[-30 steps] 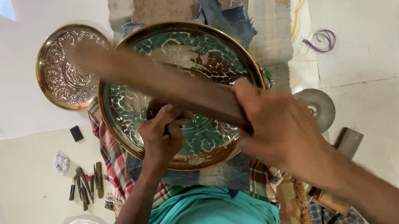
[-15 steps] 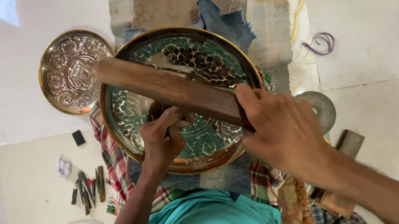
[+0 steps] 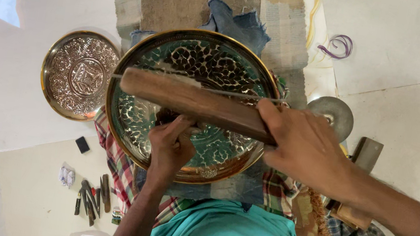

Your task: The person sits on the floor and uses a chisel and wooden mallet to engrave a decorative pattern into a brass plate. The person holds the chisel with the left hand and strikes it repeatedly with the mallet in the right hand, working on the central design of the plate.

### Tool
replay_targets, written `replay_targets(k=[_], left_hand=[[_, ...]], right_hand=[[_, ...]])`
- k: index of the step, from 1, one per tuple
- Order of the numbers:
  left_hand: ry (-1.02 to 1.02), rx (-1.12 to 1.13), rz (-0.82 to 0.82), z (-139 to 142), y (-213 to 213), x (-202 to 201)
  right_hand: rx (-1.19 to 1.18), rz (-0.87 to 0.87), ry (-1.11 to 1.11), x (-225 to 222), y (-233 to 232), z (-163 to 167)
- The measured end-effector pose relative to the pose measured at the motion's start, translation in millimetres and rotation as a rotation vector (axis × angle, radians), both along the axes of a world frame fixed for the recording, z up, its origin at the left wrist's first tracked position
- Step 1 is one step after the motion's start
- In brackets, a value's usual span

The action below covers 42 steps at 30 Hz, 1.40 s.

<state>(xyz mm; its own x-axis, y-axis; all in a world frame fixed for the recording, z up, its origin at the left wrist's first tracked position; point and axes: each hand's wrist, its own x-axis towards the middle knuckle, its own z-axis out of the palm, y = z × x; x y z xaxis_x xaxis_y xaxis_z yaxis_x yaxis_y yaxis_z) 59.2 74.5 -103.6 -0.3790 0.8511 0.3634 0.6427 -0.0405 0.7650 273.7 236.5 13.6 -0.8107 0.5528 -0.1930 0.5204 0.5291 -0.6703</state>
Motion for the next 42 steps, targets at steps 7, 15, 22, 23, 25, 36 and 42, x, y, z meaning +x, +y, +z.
replay_targets(k=[7, 15, 22, 23, 25, 36, 42], left_hand=[[-0.043, -0.010, -0.045, 5, 1, -3], [0.056, -0.033, -0.102, 3, 3, -10], [0.085, -0.061, -0.122, 13, 4, -13], [0.084, -0.050, -0.128, 15, 4, -13], [0.081, -0.037, -0.153, 18, 4, -13], [0.067, -0.097, -0.199, 24, 7, -19], [0.055, -0.121, -0.245, 33, 9, -20]], right_hand=[[-0.023, -0.034, 0.012, 8, -3, -9], [-0.262, -0.209, -0.080, 14, -13, -15], [0.067, -0.180, 0.066, 17, -25, -28], [0.160, -0.126, 0.020, 19, -26, -28], [-0.082, -0.279, 0.169, 20, -30, -29], [0.018, -0.236, 0.108, 22, -33, -41], [0.018, -0.301, 0.113, 28, -43, -53]])
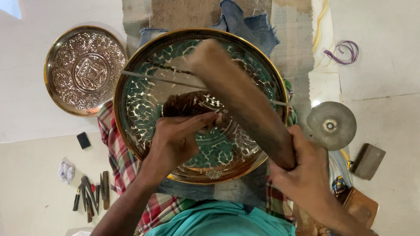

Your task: The person sits on the floor and uses a chisel and wooden mallet to engrave a decorative pattern into a brass plate. The person holds the chisel with the left hand and strikes it repeatedly with the mallet in the right hand, working on the central design of the plate.

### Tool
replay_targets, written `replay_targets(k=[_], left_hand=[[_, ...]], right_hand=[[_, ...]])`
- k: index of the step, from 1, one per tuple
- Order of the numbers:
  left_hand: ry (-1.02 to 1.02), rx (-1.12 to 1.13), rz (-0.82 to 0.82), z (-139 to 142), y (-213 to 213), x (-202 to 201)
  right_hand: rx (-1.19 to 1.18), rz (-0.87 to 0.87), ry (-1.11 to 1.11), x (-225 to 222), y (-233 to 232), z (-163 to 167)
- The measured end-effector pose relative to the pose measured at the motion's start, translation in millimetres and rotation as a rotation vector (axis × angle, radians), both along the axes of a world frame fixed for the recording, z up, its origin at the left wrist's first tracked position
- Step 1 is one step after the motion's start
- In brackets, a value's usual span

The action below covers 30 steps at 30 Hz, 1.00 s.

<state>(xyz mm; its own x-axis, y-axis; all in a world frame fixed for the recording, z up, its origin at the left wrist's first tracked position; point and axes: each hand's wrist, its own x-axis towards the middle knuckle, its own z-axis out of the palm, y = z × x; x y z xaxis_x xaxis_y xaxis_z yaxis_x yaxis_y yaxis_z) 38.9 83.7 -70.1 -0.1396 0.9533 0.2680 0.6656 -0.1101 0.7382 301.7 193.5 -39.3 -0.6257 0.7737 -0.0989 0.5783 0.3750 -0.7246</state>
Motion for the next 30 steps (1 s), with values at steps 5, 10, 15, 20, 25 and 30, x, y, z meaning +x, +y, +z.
replay_targets(k=[5, 10, 15, 20, 25, 30], left_hand=[[-0.022, -0.017, -0.036, 9, 0, -5], [0.004, -0.018, -0.038, 11, 3, -6], [-0.016, -0.025, -0.058, 14, 3, -8], [-0.040, 0.004, -0.098, 16, 2, -11], [-0.048, -0.057, -0.066, 11, 2, -12], [0.021, 0.021, -0.092, 11, 1, -13]], right_hand=[[-0.022, -0.089, 0.108, 3, -7, -9], [-0.061, -0.111, 0.090, 4, -12, -13], [-0.104, -0.072, 0.053, 7, -15, -12], [0.073, -0.027, -0.103, 2, -23, -9], [-0.082, -0.140, -0.028, -3, -27, -11], [-0.076, -0.241, 0.126, 0, -33, -21]])
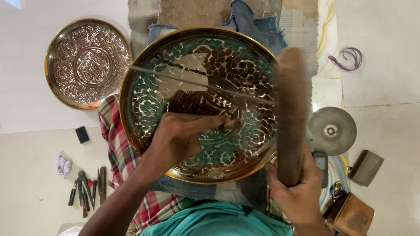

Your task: The person sits on the floor and uses a chisel and wooden mallet to engrave a decorative pattern into a brass plate. The person holds the chisel with the left hand and strikes it repeatedly with the mallet in the right hand, working on the central design of the plate.

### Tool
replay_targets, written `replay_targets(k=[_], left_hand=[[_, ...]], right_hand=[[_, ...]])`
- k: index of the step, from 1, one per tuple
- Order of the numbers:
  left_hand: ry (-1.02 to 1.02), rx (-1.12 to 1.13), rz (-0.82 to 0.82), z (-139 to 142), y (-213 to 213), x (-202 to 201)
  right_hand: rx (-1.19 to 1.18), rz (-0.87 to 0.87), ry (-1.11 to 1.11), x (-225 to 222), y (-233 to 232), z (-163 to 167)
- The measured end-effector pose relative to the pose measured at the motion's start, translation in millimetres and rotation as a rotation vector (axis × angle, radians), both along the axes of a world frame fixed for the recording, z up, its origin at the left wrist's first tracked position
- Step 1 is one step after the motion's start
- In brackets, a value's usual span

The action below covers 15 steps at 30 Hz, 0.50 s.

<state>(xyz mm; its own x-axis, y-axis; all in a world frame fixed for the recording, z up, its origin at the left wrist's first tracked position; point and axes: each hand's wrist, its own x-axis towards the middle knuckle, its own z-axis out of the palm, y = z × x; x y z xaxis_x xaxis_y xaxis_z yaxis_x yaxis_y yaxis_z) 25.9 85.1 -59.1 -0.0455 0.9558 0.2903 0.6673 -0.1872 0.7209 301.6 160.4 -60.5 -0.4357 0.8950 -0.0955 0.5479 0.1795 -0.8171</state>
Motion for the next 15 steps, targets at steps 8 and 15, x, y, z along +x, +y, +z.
replay_targets(k=[8, 15], left_hand=[[-0.028, -0.038, 0.029, 6, -1, 1], [-0.046, -0.008, 0.069, 6, -3, 2]], right_hand=[[0.008, 0.103, -0.103, 3, 1, -5], [-0.012, 0.114, -0.061, -4, 4, 5]])
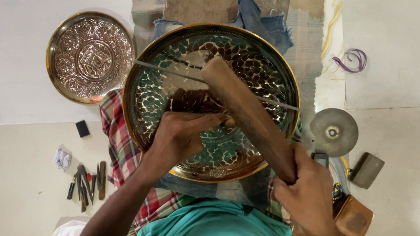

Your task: The person sits on the floor and uses a chisel and wooden mallet to engrave a decorative pattern into a brass plate. The person holds the chisel with the left hand and strikes it repeatedly with the mallet in the right hand, working on the central design of the plate.

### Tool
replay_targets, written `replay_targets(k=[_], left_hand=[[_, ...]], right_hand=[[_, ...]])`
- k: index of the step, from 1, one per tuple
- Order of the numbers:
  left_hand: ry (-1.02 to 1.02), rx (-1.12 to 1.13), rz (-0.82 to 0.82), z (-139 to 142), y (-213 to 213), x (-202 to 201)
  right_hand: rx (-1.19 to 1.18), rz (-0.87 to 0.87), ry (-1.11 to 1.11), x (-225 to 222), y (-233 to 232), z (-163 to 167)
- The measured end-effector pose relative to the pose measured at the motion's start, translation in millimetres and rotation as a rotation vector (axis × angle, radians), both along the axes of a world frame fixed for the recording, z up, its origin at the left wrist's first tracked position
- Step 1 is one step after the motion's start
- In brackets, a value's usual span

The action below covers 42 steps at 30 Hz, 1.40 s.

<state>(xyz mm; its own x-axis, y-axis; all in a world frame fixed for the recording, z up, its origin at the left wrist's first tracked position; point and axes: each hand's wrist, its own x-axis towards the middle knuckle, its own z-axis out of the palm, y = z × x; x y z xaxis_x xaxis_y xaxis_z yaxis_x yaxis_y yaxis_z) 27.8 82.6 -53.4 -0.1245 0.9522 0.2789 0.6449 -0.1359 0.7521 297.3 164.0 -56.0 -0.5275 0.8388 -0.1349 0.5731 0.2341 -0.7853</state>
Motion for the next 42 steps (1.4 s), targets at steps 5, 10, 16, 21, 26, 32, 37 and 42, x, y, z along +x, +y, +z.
replay_targets(k=[5, 10, 16, 21, 26, 32, 37, 42], left_hand=[[0.013, 0.021, 0.007, -3, -1, 0], [-0.013, 0.000, 0.028, -6, -2, -1], [0.024, 0.004, 0.041, -7, -4, -1], [0.001, 0.011, 0.040, -8, -4, -2], [-0.024, 0.010, 0.048, -9, -5, -3], [-0.026, -0.083, 0.075, -7, -5, -2], [0.028, 0.038, 0.085, -7, -7, -3], [0.013, -0.021, 0.083, -14, -8, -3]], right_hand=[[0.066, 0.087, -0.179, -5, 1, 7], [0.040, 0.013, -0.131, -13, 2, 14], [0.108, 0.033, -0.035, -25, 5, 27], [-0.082, -0.098, -0.060, -31, 8, 30], [-0.085, -0.104, 0.159, -29, 10, 22], [0.042, -0.067, 0.188, -31, 12, 25], [-0.040, -0.026, 0.150, -33, 12, 26], [0.042, 0.023, -0.055, -29, 11, 20]])
